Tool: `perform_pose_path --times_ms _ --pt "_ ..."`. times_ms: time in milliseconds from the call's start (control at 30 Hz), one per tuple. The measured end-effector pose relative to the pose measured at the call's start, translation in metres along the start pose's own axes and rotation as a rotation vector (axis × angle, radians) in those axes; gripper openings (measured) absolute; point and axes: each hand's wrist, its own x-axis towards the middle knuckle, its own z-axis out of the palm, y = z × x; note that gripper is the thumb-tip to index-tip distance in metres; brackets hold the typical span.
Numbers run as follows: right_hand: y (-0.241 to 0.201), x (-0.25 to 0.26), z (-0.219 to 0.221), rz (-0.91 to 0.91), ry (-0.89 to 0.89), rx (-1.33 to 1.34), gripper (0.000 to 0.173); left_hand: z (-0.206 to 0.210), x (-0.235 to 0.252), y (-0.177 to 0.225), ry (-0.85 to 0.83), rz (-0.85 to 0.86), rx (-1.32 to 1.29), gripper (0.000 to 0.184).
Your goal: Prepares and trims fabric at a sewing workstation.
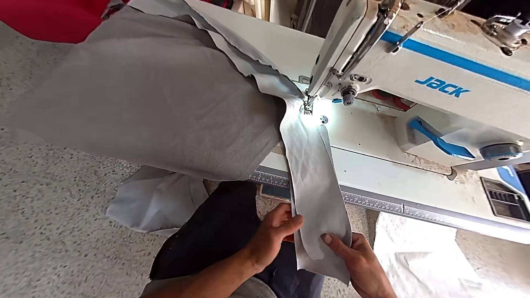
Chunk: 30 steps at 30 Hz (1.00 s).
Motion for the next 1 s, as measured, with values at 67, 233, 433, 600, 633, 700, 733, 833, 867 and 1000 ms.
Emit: perform_pose_path --times_ms 67,233,433,600,633,700,733,833,867,1000 --pt "-0.01 -0.013 0.004 0.046 0.007 -0.019 0.009 0.013 0.0 0.013 -0.008 -0.027 -0.023 0.039" --pt "-0.026 -0.034 0.017 0.071 0.06 0.022 0.017 0.02 -0.001 0.021 0.086 -0.147 0.026 0.02" --pt "-0.024 -0.049 0.023 0.077 0.129 0.086 0.012 0.02 -0.01 0.028 0.107 -0.179 0.03 0.02" --pt "-0.03 -0.054 0.014 0.084 0.172 0.187 0.019 0.019 0.014 0.045 0.211 -0.141 0.018 0.025" --pt "-0.033 -0.053 0.012 0.09 0.196 0.19 0.019 0.02 0.021 0.05 0.241 -0.119 0.016 0.027" --pt "-0.038 -0.052 0.01 0.112 0.265 0.178 0.02 0.024 0.033 0.062 0.286 -0.09 0.016 0.029" --pt "-0.04 -0.052 0.009 0.121 0.292 0.167 0.021 0.025 0.038 0.068 0.303 -0.086 0.021 0.03" --pt "-0.044 -0.056 0.003 0.097 0.267 0.154 0.025 0.028 0.05 0.085 0.362 -0.074 0.05 0.033" --pt "-0.043 -0.057 0.001 0.082 0.23 0.149 0.027 0.027 0.055 0.092 0.377 -0.08 0.054 0.035" --pt "-0.046 -0.055 -0.001 0.056 0.25 0.196 0.026 0.021 0.075 0.118 0.395 -0.095 0.031 0.038"
